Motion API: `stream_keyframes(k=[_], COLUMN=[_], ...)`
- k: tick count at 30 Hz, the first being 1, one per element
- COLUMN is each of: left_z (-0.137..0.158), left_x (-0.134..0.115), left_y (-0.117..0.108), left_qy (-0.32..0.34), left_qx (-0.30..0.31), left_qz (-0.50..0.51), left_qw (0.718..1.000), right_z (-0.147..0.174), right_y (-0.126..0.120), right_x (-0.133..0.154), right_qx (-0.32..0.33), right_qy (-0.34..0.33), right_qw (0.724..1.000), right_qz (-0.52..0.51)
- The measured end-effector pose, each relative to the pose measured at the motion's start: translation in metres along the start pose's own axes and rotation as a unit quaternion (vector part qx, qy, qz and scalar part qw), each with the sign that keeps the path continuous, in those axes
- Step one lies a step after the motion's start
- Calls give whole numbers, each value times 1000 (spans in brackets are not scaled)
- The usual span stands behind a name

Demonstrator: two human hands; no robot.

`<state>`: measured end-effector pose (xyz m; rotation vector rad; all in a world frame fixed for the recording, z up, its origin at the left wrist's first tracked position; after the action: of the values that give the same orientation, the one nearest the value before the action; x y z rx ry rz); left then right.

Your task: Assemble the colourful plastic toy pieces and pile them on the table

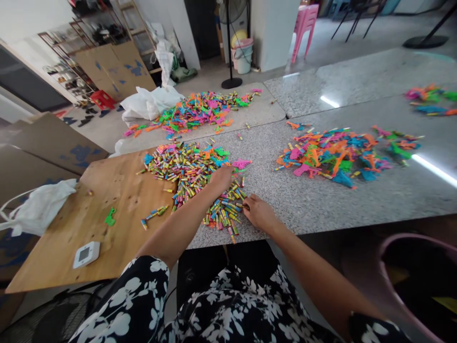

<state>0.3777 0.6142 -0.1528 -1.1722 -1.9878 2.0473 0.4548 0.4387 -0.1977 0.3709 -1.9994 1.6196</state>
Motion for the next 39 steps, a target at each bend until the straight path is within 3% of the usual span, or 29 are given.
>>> stream_keyframes(k=[3,5,9,11,13,16,22,29,39], left_z=[2,5,22,33,44,53,55,52,54], left_x=[21,35,40,30,15,-3,-19,-22,-24], left_y=[-20,-32,-32,-25,-19,-19,-23,-18,-21], left_qy=[-42,-101,-223,-260,-272,-253,-201,-192,-175], left_qx=[-40,-67,-64,-48,-40,-47,-47,-45,-64], left_qz=[59,157,430,510,546,547,522,520,464], left_qw=[997,980,873,818,791,797,828,831,866], right_z=[-6,-11,-15,-17,-18,-20,-20,-17,-14], right_y=[-13,-23,-27,-23,-21,-25,-36,-39,-39], right_x=[-18,-30,-26,-12,2,8,-2,-2,-7], right_qx=[-44,-66,-76,-67,-66,-97,-112,-123,-120], right_qy=[66,122,192,204,203,201,211,201,214], right_qw=[994,975,901,854,812,780,751,750,738], right_qz=[-72,-171,-381,-474,-543,-585,-615,-618,-629])
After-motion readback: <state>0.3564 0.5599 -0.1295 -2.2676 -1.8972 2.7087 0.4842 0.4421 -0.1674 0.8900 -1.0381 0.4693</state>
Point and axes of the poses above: each hand's wrist, its own z-axis away from the middle knuckle, its own y-axis out of the palm, x = y × z, the point moved 7 cm from there along -z, towards the middle knuckle, and after that the axes turned 10 degrees about -x, right-handed, at the moved point
